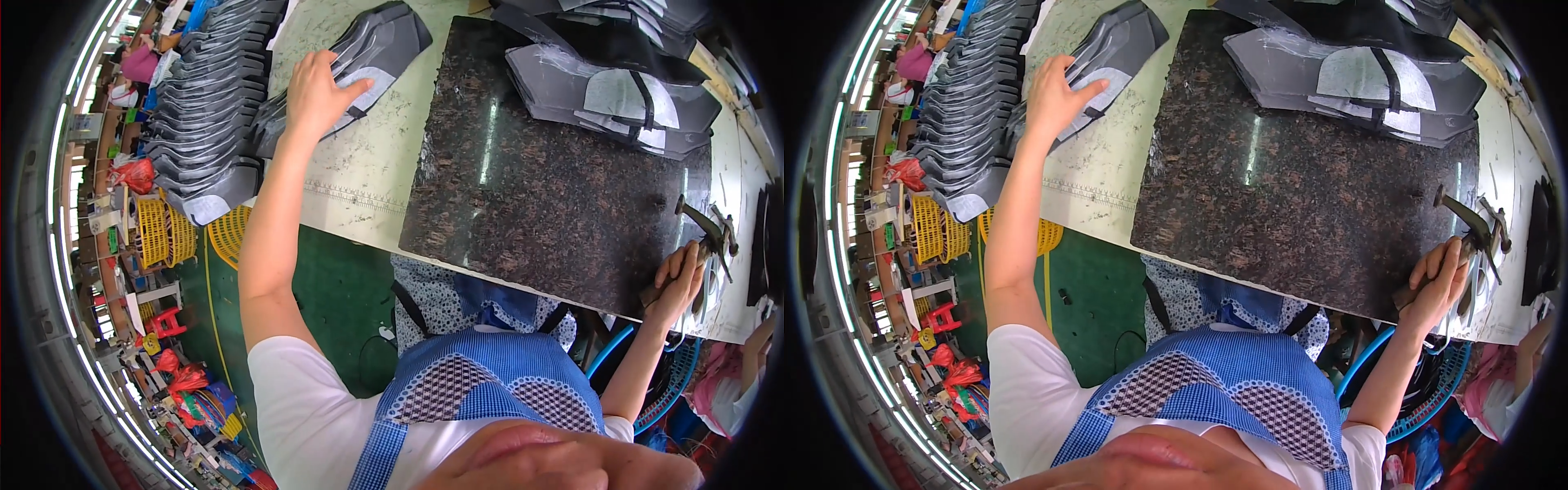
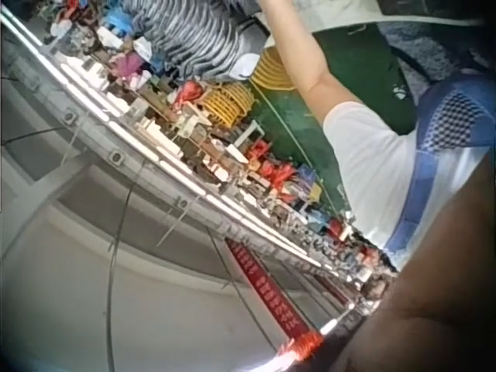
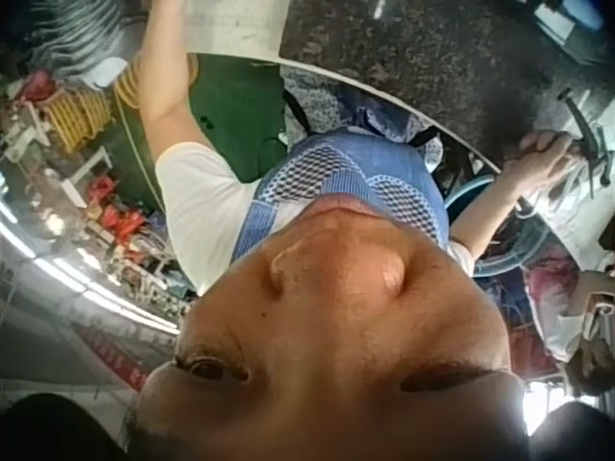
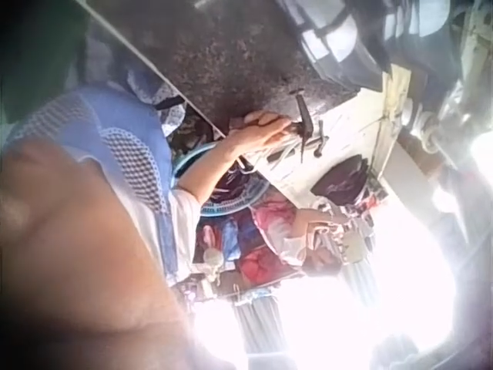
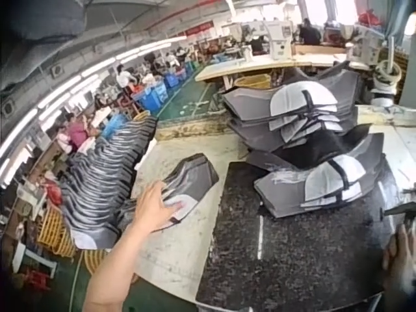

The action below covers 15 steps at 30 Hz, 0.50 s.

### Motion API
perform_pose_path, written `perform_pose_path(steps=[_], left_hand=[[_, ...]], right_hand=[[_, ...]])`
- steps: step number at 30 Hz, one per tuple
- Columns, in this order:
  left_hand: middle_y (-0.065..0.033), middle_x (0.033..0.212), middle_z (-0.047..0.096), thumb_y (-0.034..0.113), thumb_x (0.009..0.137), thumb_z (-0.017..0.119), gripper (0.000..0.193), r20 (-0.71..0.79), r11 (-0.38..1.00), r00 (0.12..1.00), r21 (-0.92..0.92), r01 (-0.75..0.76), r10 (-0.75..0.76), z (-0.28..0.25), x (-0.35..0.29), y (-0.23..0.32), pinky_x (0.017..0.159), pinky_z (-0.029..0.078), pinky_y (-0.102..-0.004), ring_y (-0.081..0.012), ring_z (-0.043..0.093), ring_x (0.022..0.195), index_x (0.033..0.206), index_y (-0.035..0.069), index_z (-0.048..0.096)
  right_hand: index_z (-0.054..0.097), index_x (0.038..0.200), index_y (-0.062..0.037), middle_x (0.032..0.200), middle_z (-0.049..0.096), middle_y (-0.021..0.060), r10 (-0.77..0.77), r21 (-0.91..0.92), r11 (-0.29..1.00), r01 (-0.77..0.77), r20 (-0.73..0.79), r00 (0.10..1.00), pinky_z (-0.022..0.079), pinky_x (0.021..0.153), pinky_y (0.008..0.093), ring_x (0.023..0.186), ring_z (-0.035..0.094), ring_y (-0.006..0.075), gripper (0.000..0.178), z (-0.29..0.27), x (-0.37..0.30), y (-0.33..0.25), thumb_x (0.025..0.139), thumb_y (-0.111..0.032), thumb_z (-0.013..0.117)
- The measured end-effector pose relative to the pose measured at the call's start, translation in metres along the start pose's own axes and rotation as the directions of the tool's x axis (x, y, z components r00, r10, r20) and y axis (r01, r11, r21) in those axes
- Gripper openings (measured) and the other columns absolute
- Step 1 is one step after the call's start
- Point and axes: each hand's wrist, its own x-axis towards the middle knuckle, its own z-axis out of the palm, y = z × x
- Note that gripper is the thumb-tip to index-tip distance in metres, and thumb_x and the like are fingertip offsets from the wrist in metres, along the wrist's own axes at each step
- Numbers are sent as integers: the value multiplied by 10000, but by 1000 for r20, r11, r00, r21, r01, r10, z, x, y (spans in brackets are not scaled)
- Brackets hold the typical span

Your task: Hammering and preparing shoe upper components at a manufacturing workstation.

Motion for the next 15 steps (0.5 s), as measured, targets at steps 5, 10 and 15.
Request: perform_pose_path(steps=[5, 10, 15], left_hand=[[-103, 886, 697, 339, 686, 871, 620, 483, 830, 859, -540, 141, 168, -34, 2, 5, 854, 511, -351, -257, 662, 861, 1132, -38, 663], [-9, 803, 661, 221, 767, 857, 354, 36, 744, 994, -666, -51, 100, -83, -23, 19, 724, 492, -269, -107, 595, 745, 966, -17, 685], [36, 853, 610, 149, 940, 680, 143, -217, 494, 971, -858, -139, -103, -126, -73, 57, 684, 420, -239, -64, 525, 749, 881, 25, 641]], right_hand=[[527, 952, -74, 637, 342, -35, -3, -9, 1000, 3, 11, 1000, 251, 432, 220, 490, 304, 49, 146, 0, -1, 4, 1052, -179, 511], [515, 998, -57, 643, 377, -32, -52, -69, 996, 58, 91, 994, 283, 431, 209, 496, 358, 49, 142, 33, -23, -11, 1015, -190, 563], [462, 1162, -39, 752, 582, 42, 53, 40, 995, -89, 552, 832, 342, 422, 200, 500, 459, 82, 437, 135, -73, -21, 894, -280, 708]])
